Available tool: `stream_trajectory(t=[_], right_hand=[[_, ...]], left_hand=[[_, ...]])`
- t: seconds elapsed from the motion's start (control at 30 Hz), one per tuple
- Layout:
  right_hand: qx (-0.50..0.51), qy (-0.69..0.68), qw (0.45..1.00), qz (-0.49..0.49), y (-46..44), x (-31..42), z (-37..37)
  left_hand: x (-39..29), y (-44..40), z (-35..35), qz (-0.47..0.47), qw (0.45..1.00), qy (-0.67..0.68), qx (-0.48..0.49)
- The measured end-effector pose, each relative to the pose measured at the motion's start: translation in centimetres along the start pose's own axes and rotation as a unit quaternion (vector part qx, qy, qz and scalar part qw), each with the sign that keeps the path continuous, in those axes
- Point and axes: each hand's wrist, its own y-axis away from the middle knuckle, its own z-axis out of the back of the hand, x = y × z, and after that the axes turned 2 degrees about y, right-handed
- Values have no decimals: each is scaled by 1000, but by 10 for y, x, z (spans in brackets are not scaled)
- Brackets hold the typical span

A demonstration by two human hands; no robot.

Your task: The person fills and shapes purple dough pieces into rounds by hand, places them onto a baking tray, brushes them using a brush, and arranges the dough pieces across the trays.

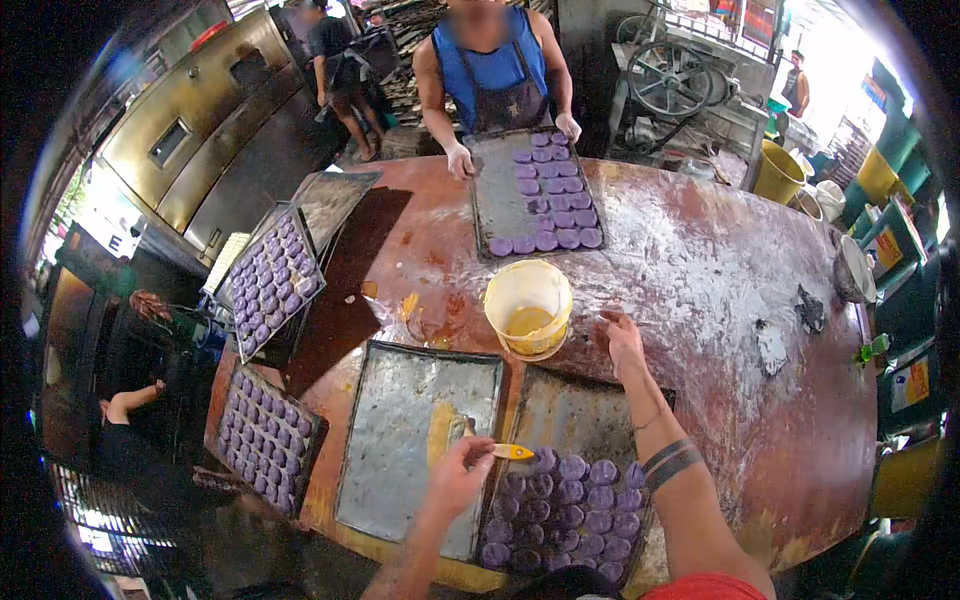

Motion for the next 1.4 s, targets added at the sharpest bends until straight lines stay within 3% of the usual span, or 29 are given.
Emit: stream_trajectory(t=[0.13,0.23,0.33,0.43,0.53,0.63,0.8,0.9,0.93,0.97,1.0,1.07,1.13,1.17,1.2,1.3,1.4], right_hand=[[8,-133,990,-53,10,24,-2],[-1,-254,950,-181,14,49,-5],[51,-315,917,-239,3,52,-4],[2,-400,891,-216,-6,61,-11],[79,-500,858,-86,-42,38,-3],[41,-567,818,-93,-42,70,10],[54,-581,812,29,-23,128,31],[72,-613,786,17,-49,130,42],[58,-623,779,-27,-76,109,48],[20,-456,887,74,-84,98,60],[-19,-264,948,174,-86,87,70],[139,-516,837,117,-37,125,72],[34,-283,928,240,-44,126,81],[39,-419,899,124,-42,124,88],[11,-556,831,11,-21,141,93],[13,-470,879,73,8,126,124],[-2,-498,865,58,130,152,145]], left_hand=[[-28,15,-17,-22,996,-67,45],[-14,33,-21,43,990,-118,72],[9,61,-19,44,991,-115,49],[18,91,-15,74,994,-75,21],[31,118,-8,110,991,-76,-20],[47,145,2,93,990,-97,-39],[97,176,12,96,987,-103,-72],[92,189,8,90,989,-83,-81],[88,195,7,85,989,-80,-88],[68,199,4,79,988,-105,-82],[35,202,-2,75,986,-128,-77],[14,205,-8,60,984,-152,-74],[22,205,-8,41,984,-162,-68],[22,205,-9,35,983,-168,-65],[19,205,-10,30,983,-173,-59],[28,198,-12,35,988,-150,-8],[28,197,-15,-3,987,-158,7]])
